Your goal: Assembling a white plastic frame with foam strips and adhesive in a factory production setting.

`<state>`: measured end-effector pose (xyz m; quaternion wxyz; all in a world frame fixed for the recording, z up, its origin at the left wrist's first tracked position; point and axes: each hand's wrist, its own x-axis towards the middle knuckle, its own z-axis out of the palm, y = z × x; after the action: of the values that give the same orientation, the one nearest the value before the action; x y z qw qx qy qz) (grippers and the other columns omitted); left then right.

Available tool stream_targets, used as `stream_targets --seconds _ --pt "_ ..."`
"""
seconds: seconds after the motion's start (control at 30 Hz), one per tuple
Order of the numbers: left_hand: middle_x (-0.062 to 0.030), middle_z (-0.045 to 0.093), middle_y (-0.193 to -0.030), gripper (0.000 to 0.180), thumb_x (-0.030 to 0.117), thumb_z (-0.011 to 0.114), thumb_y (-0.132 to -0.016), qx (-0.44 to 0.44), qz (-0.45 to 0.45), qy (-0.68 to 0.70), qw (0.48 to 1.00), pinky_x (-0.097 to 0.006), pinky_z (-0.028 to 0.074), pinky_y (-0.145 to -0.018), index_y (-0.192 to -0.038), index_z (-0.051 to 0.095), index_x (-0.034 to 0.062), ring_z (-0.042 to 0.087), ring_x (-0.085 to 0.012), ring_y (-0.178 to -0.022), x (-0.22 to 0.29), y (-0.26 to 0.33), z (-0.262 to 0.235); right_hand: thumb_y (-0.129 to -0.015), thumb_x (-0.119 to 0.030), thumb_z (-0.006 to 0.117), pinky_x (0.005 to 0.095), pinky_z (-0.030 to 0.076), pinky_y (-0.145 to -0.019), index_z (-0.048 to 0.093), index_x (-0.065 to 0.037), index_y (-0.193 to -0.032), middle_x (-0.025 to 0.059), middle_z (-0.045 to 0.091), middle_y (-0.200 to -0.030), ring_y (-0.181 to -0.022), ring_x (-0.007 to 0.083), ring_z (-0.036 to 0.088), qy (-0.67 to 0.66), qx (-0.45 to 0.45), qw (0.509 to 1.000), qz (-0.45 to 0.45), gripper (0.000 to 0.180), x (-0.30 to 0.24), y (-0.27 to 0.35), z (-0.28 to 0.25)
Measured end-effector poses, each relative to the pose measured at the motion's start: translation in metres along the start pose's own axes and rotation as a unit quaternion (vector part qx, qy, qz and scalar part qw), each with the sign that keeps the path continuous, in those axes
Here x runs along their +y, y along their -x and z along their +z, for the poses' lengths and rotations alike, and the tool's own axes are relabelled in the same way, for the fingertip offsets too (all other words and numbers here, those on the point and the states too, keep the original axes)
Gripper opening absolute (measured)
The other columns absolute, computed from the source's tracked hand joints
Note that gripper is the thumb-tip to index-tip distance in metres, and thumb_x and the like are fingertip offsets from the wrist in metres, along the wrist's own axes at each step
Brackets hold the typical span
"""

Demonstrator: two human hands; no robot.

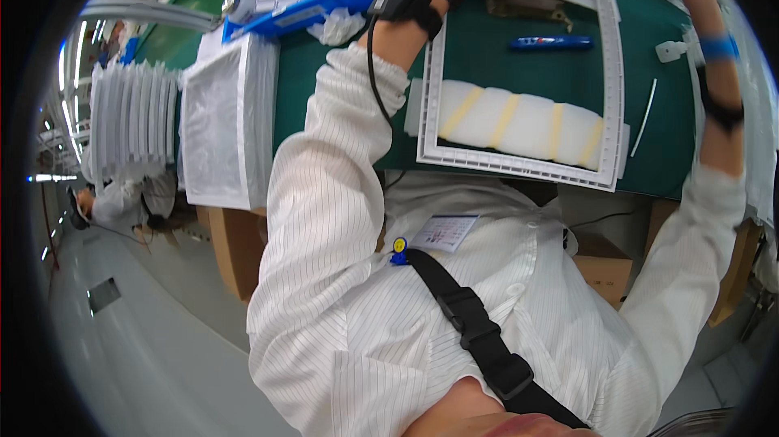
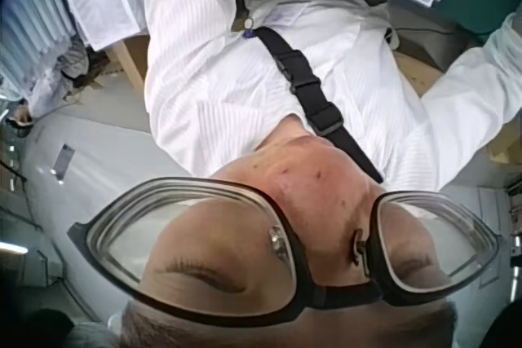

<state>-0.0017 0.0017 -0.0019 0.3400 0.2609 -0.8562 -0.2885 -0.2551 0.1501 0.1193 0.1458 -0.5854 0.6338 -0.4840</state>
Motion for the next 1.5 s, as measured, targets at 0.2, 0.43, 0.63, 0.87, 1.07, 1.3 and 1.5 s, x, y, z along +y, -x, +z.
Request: stream_targets --seconds 0.2,0.43,0.63,0.87,1.07,1.3,1.5 --pt "-0.0172 0.071 -0.078 0.023 0.022 0.074 -0.075 0.009 0.03 0.008 0.999 -0.035 0.054 -0.067 -0.085 0.074 0.0012 0.07 -0.0281 -0.07 -0.01 -0.004 -0.002 -0.092 -0.044 0.06 0.0367 0.045 -0.052 0.061 -0.002 -0.075 0.0139 0.057 -0.058 -0.052 0.0277 0.056 0.27 -0.197 0.934 0.125 0.045 -0.019 0.163 0.024" --pt "-0.0168 0.071 -0.079 0.024 0.023 0.074 -0.075 -0.03 -0.009 0.01 0.999 -0.034 0.054 -0.069 -0.087 0.074 0.0021 0.07 -0.0268 -0.07 -0.004 -0.002 -0.004 -0.09 -0.037 0.062 0.0387 0.046 -0.057 0.058 0.002 -0.077 0.0164 0.059 -0.062 -0.061 0.0332 0.061 0.179 -0.207 0.934 0.229 0.041 -0.006 0.193 0.03" --pt "-0.0126 0.073 -0.079 0.027 0.025 0.076 -0.076 -0.109 -0.089 0.022 0.99 -0.032 0.051 -0.069 -0.09 0.075 0.0019 0.066 -0.0193 -0.068 0.003 -0.004 -0.034 -0.089 -0.029 0.06 0.0381 0.041 -0.056 0.058 0.003 -0.08 0.0162 0.055 -0.064 -0.056 0.0294 0.052 0.23 -0.164 0.952 0.116 0.033 -0.005 0.193 0.017" --pt "-0.0065 0.071 -0.09 0.034 0.03 0.072 -0.084 -0.235 -0.047 0.021 0.971 -0.026 0.048 -0.08 -0.102 0.072 0.001 0.062 -0.0143 -0.085 0.023 0.033 -0.081 -0.091 -0.027 0.058 0.0393 0.041 -0.058 0.057 0.003 -0.082 0.0176 0.055 -0.068 -0.059 0.0319 0.051 0.206 -0.219 0.951 0.076 0.031 -0.002 0.161 -0.007" --pt "-0.0002 0.066 -0.09 0.024 0.025 0.069 -0.087 -0.215 -0.268 0.153 0.927 -0.024 0.048 -0.075 -0.1 0.07 0.0041 0.058 -0.0074 -0.085 0.05 0.104 -0.135 -0.093 -0.032 0.056 0.0441 0.045 -0.065 0.058 -0.001 -0.087 0.0188 0.062 -0.079 -0.074 0.0393 0.058 0.266 -0.276 0.921 -0.072 0.032 0.006 0.092 0.011" --pt "0.0001 0.065 -0.099 0.019 0.021 0.067 -0.09 -0.187 -0.352 0.286 0.871 -0.029 0.052 -0.082 -0.103 0.066 0.0077 0.061 -0.0106 -0.093 0.051 0.153 -0.143 -0.097 -0.037 0.05 0.0439 0.05 -0.079 0.064 -0.015 -0.11 0.014 0.067 -0.095 -0.092 0.0355 0.063 0.397 -0.247 0.868 -0.167 0.029 0.039 0.023 0.065" --pt "0.0011 0.063 -0.101 0.015 0.019 0.066 -0.091 -0.215 -0.378 0.283 0.855 -0.032 0.052 -0.087 -0.102 0.063 0.009 0.06 -0.0097 -0.097 0.046 0.165 -0.14 -0.097 -0.042 0.049 0.0441 0.052 -0.084 0.063 -0.027 -0.126 0.0088 0.069 -0.105 -0.1 0.0321 0.064 0.452 -0.26 0.837 -0.168 0.035 0.036 0.011 0.097"
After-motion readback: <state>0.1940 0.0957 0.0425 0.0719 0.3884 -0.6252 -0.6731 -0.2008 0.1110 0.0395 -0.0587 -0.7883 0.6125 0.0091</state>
